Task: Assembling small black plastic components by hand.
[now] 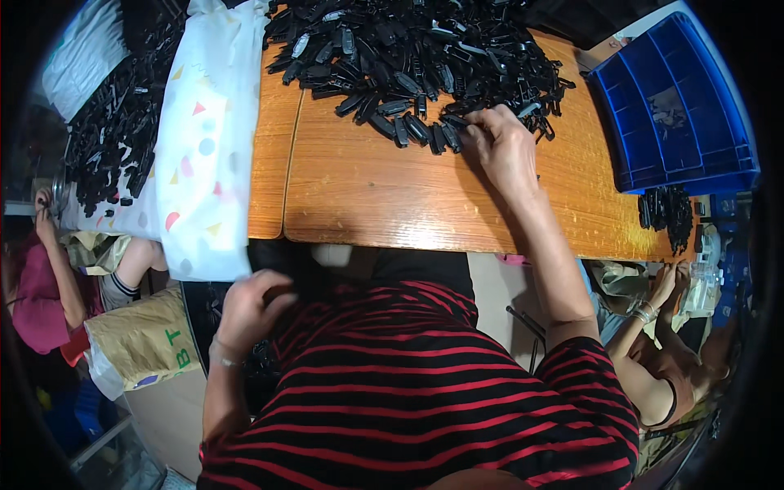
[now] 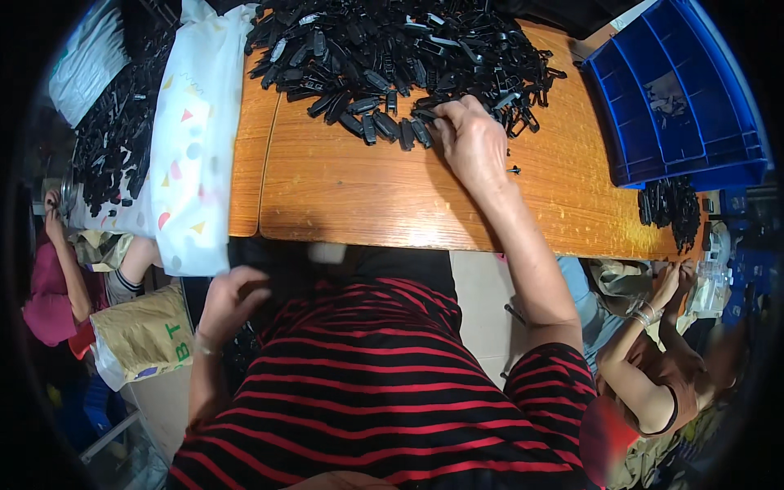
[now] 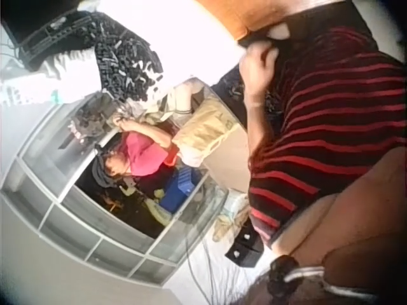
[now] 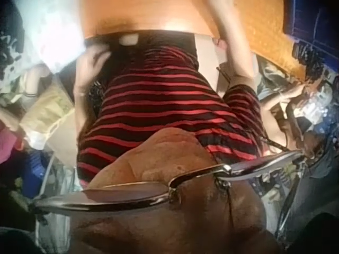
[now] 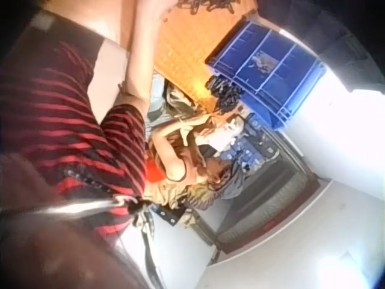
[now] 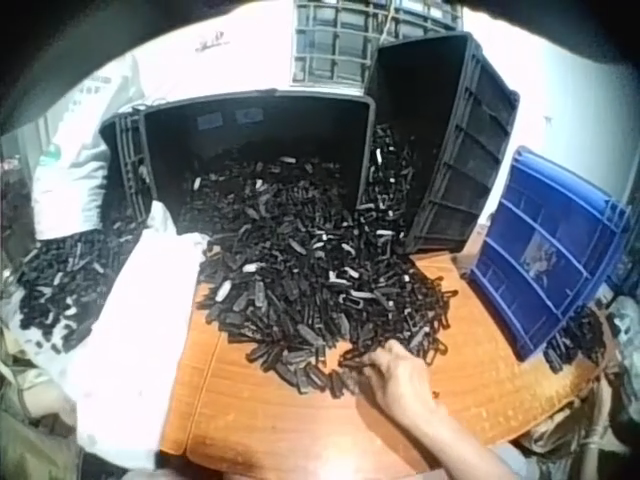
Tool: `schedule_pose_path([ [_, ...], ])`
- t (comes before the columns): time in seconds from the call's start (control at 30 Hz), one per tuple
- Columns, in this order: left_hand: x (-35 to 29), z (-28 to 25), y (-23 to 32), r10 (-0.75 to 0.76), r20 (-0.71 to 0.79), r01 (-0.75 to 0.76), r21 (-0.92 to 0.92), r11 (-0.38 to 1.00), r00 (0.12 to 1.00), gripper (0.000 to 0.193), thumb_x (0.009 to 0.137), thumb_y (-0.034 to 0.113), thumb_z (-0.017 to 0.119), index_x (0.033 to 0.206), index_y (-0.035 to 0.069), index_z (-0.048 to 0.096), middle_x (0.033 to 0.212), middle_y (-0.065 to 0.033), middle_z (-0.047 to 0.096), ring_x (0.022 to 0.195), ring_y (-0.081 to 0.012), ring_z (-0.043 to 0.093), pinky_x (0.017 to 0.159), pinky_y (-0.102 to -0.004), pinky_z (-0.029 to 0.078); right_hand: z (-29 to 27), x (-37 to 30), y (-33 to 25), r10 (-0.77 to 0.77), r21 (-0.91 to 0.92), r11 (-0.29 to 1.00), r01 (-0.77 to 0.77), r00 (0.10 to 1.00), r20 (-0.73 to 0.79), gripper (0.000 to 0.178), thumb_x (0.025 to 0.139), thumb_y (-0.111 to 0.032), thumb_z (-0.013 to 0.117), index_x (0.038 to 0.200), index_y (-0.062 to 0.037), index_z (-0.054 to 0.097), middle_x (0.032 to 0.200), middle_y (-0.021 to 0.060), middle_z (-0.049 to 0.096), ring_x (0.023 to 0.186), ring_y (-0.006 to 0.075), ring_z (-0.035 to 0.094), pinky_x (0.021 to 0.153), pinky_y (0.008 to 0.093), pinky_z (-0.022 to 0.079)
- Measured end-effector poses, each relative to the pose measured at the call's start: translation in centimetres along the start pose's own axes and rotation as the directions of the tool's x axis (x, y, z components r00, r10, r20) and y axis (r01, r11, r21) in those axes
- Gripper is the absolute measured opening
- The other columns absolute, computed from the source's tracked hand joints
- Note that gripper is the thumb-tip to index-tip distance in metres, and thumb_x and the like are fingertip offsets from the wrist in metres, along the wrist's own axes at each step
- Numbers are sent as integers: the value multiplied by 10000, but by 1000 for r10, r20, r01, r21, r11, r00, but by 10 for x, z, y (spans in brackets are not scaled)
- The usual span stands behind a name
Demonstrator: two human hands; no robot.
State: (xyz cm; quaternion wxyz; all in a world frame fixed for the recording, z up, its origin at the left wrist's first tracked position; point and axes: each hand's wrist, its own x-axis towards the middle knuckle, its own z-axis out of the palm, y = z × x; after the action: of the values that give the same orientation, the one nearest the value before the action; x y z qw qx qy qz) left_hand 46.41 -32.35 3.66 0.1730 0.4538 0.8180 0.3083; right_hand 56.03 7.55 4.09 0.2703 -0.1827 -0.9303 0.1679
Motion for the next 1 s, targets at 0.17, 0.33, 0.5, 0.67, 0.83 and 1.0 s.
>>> schedule_pose_path([
  [0.17,101,16,35,90,-122,-104,-114,988,988,110,841,26,637,942,-10,658,843,-154,638,749,-299,644,665,-343,501,12,18,12,-53,-167,983,72,992,118,130,808,-24,674,935,-27,701,876,124,621,724,315,647,646,387,528],
  [0.33,185,39,44,326,-322,-275,195,941,889,179,819,26,623,991,51,663,864,-126,580,801,-294,617,679,-387,500,21,26,11,-71,-261,955,137,966,248,179,785,-42,679,962,-19,692,902,144,615,745,343,646,675,405,540],
  [0.5,222,46,36,323,-222,-208,422,882,920,193,801,54,631,991,69,664,848,-123,540,831,-312,602,703,-410,501,21,26,16,-116,-257,947,191,953,281,219,762,-10,672,980,-10,657,914,167,609,768,350,649,676,415,542],
  [0.67,219,46,36,272,-152,-202,363,910,950,171,809,60,609,968,78,671,855,-131,556,878,-313,593,711,-423,498,18,23,14,-170,-235,944,232,951,257,225,756,35,636,975,-16,636,942,163,575,777,364,639,672,433,538],
  [0.83,204,39,35,227,-125,-200,196,960,966,165,816,62,611,968,71,674,872,-129,579,892,-322,584,754,-425,480,14,22,19,-157,-188,958,215,946,284,231,760,62,623,980,-9,612,942,166,576,797,353,640,682,429,536],
  [1.0,196,49,27,302,-227,-283,116,952,926,187,844,63,642,1030,43,649,914,-129,595,867,-302,598,765,-368,488,13,13,18,-151,171,972,162,986,-76,274,778,128,584,1021,3,596,931,156,622,815,283,660,701,342,537],
])
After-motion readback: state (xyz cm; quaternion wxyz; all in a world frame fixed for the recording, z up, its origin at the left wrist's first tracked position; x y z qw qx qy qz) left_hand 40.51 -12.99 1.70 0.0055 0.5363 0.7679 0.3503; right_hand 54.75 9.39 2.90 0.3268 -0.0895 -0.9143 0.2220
